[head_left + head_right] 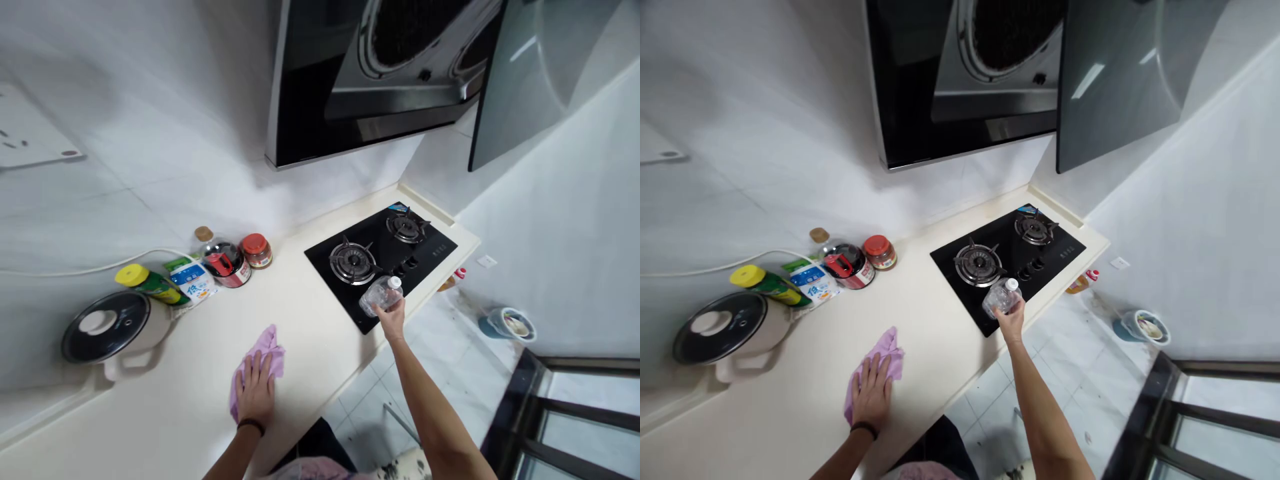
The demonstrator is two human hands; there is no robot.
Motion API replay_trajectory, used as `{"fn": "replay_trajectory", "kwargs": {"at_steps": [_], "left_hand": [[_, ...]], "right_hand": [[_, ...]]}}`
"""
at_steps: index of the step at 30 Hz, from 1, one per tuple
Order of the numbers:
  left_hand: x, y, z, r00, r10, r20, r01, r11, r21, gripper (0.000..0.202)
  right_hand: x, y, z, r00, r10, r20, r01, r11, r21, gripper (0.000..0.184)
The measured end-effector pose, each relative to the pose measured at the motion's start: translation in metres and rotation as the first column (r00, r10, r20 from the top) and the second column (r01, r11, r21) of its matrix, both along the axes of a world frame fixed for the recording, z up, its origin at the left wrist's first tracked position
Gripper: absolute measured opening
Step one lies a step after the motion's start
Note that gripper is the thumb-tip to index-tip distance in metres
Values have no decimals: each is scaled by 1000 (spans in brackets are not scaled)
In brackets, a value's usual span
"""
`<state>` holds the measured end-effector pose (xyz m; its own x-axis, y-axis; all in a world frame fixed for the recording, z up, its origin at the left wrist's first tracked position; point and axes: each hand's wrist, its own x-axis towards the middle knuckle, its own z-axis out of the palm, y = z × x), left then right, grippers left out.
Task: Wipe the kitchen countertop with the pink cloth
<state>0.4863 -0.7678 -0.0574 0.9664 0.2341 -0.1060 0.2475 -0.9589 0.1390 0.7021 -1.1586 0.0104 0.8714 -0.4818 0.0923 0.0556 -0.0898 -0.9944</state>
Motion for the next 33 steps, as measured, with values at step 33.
{"fn": "replay_trajectory", "kwargs": {"at_steps": [33], "left_hand": [[-3,-5,27,995,-32,89,43,991,-128,59]], "right_hand": [[-428,-59,-35,568,-519,-639,604,790,-106,72]]}}
